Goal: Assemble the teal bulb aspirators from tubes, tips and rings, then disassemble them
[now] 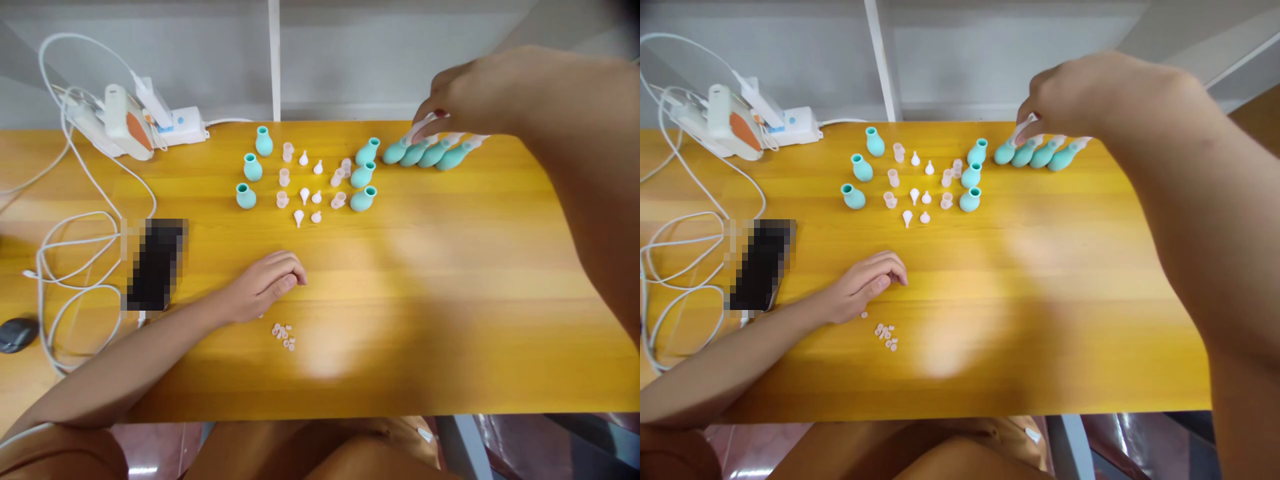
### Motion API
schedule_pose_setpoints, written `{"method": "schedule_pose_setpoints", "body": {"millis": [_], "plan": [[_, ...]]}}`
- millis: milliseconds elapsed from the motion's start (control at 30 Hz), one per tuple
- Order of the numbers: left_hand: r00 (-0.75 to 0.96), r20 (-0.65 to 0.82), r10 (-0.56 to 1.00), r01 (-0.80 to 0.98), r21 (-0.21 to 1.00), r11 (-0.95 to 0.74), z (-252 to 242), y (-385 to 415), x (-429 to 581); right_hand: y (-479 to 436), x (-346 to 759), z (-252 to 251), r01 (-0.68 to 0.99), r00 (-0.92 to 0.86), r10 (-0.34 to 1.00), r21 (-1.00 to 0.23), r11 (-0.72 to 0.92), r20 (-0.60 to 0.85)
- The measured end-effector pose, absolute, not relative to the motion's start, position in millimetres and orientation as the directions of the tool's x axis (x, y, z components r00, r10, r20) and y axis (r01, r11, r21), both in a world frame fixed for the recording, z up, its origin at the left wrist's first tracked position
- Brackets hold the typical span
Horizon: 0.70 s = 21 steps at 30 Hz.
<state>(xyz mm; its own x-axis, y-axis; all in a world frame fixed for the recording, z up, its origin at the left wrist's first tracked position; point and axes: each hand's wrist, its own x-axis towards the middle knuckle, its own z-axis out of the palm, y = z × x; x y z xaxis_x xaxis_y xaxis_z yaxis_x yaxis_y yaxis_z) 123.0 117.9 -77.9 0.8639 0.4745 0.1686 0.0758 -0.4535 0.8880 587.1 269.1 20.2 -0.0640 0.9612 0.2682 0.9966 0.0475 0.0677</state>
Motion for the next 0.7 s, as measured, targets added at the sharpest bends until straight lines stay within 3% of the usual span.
{"method": "schedule_pose_setpoints", "body": {"millis": [67,100,233,300,400,533,600,700], "plan": [[0.866,0.164,0.473,0.079,0.888,-0.452,-78,118,123,266,576,26,0.968,-0.145,0.988,0.199,0.154,-0.058],[0.867,0.161,0.472,0.081,0.888,-0.452,-78,118,123,264,568,30,0.952,-0.148,0.977,0.247,0.182,-0.151],[0.870,0.150,0.469,0.095,0.884,-0.459,-78,118,123,256,542,44,0.930,0.106,0.970,0.367,-0.019,-0.220],[0.868,0.149,0.473,0.098,0.883,-0.459,-78,118,123,250,535,49,0.928,0.195,0.953,0.358,-0.103,-0.233],[0.868,0.148,0.474,0.097,0.885,-0.455,-79,118,123,232,530,56,0.952,0.066,0.988,0.305,-0.021,-0.139],[0.872,0.147,0.466,0.097,0.883,-0.460,-79,117,123,186,513,54,0.925,-0.192,0.957,0.365,0.102,0.219],[0.873,0.140,0.468,0.104,0.882,-0.459,-78,117,123,159,493,41,0.951,-0.237,0.913,0.270,0.149,0.333],[0.871,0.141,0.471,0.108,0.879,-0.464,-79,116,123,123,453,6,0.947,-0.289,0.886,-0.029,0.321,0.363]]}}
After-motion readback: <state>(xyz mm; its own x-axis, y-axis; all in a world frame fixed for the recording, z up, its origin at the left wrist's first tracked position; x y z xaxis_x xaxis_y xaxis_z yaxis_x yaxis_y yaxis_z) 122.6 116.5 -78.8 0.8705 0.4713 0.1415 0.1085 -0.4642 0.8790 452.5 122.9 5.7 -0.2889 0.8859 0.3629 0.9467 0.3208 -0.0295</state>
